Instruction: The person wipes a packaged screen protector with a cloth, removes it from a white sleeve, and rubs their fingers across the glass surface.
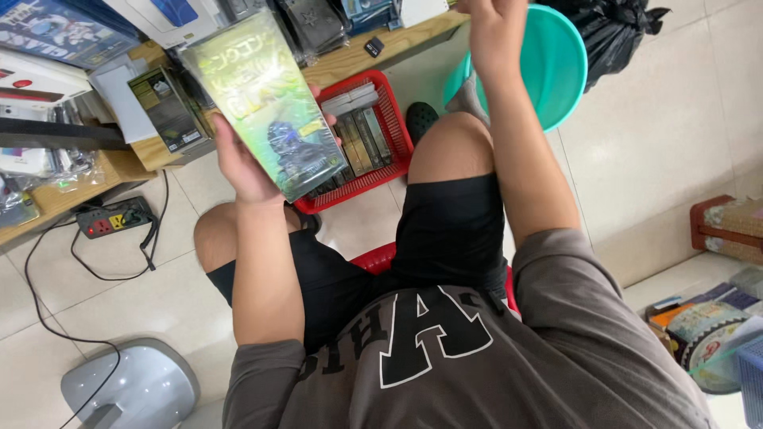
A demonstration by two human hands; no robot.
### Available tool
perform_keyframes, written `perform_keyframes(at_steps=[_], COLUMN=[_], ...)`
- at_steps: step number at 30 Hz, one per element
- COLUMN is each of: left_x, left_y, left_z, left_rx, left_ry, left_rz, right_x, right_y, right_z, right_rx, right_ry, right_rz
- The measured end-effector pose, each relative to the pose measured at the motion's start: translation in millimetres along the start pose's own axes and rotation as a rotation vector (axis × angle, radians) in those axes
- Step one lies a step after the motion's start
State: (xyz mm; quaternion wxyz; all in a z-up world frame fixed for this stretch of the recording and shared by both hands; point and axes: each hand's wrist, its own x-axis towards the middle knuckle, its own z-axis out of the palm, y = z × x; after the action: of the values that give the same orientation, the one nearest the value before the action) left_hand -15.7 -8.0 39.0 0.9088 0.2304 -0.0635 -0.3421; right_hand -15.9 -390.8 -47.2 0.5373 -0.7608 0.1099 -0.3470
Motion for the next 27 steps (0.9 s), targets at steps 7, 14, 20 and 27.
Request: perform_keyframes(at_steps=[7,14,20,27], left_x=[1,-2,-3,-3], left_y=[-2,-8,-6,0], left_z=[5,-5,-14,-12], left_rx=[0.003,0.013,-0.076,-0.116], left_ry=[0.05,-0.039,-0.034,-0.045], left_rz=[0.042,0.131,0.102,0.093], right_x=[-151,-150,-154,-54], right_y=[173,121,194,32], right_z=[-88,-70,-112,-79], right_rx=[-0.909,-1.023,-0.737,0.743], right_ry=[-0.39,-0.698,-0.453,-0.049], right_rz=[0.395,0.52,0.365,0.68])
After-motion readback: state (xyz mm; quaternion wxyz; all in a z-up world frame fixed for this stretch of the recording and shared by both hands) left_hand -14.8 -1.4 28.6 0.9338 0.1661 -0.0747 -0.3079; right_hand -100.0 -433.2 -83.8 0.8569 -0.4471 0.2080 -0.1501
